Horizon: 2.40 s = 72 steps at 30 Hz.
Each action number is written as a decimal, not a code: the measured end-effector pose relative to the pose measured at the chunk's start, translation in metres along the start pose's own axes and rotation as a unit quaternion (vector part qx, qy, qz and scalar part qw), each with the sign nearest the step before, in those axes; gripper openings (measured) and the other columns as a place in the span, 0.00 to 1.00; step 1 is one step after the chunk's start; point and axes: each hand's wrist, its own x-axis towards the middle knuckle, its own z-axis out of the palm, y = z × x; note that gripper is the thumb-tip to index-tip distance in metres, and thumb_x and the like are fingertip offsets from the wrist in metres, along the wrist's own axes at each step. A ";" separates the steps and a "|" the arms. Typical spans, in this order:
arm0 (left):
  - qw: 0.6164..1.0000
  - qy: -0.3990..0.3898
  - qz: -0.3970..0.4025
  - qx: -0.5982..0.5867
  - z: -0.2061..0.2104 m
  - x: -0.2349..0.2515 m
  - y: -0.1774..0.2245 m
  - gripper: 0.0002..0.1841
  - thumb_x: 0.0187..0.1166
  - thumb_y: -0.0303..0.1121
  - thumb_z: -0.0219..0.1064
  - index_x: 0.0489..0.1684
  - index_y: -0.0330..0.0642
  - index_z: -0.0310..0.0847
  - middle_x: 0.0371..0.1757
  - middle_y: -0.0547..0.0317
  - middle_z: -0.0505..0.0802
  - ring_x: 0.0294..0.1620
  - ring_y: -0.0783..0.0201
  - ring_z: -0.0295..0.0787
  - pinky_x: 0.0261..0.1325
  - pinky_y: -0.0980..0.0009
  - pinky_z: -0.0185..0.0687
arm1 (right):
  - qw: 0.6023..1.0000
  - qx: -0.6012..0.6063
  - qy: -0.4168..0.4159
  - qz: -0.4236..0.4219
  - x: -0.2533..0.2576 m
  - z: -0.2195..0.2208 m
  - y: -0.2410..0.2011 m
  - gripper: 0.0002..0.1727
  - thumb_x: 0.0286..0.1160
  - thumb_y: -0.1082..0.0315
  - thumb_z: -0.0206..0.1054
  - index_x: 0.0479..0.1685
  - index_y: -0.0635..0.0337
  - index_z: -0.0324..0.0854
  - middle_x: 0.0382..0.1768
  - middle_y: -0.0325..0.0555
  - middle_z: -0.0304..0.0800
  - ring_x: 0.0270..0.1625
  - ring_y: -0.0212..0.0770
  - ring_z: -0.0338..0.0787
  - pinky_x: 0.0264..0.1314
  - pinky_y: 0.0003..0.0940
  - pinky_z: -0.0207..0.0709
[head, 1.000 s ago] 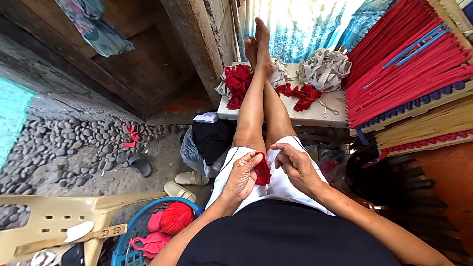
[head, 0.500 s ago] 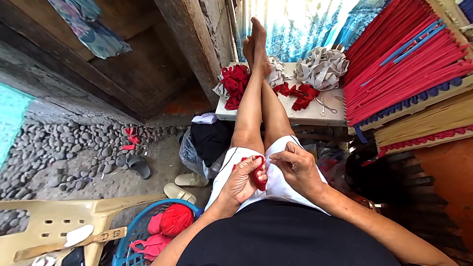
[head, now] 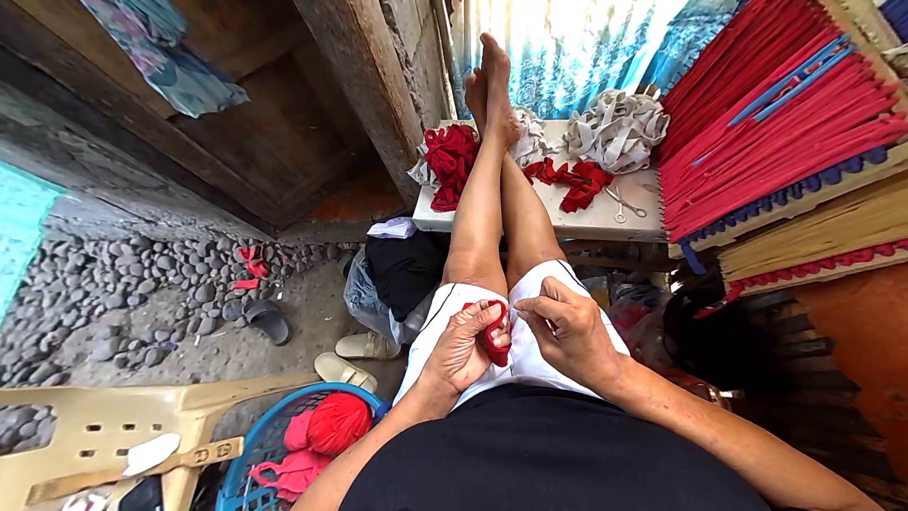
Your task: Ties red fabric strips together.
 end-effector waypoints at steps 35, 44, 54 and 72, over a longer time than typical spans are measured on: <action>0.997 0.023 0.011 0.073 0.011 -0.007 0.004 0.05 0.78 0.22 0.65 0.32 0.34 0.86 0.26 0.53 0.88 0.22 0.67 0.84 0.30 0.73 0.85 | 0.976 0.177 -0.043 0.122 -0.003 0.001 0.010 0.04 0.72 0.72 0.74 0.38 0.60 0.94 0.28 0.37 0.80 0.27 0.24 0.76 0.30 0.17 0.71; 0.987 0.067 0.055 0.134 0.017 -0.008 0.003 0.06 0.77 0.19 0.65 0.31 0.31 0.86 0.24 0.51 0.88 0.19 0.67 0.84 0.27 0.73 0.85 | 0.974 0.179 -0.054 0.126 -0.004 0.003 0.011 0.04 0.73 0.72 0.73 0.38 0.60 0.93 0.28 0.37 0.79 0.27 0.24 0.75 0.29 0.17 0.70; 0.987 0.080 0.050 0.133 0.020 -0.009 0.005 0.07 0.78 0.19 0.64 0.29 0.33 0.84 0.22 0.53 0.87 0.18 0.68 0.82 0.26 0.74 0.83 | 0.984 0.160 -0.019 0.075 -0.007 0.009 0.014 0.04 0.71 0.74 0.73 0.41 0.64 0.90 0.28 0.39 0.80 0.27 0.27 0.77 0.31 0.20 0.75; 0.994 0.057 0.001 0.094 0.021 -0.012 0.009 0.05 0.79 0.20 0.65 0.34 0.32 0.85 0.26 0.51 0.88 0.23 0.66 0.85 0.31 0.72 0.87 | 0.987 0.150 0.035 -0.042 -0.010 0.014 0.022 0.09 0.75 0.76 0.70 0.48 0.64 0.94 0.28 0.42 0.78 0.30 0.28 0.77 0.35 0.20 0.76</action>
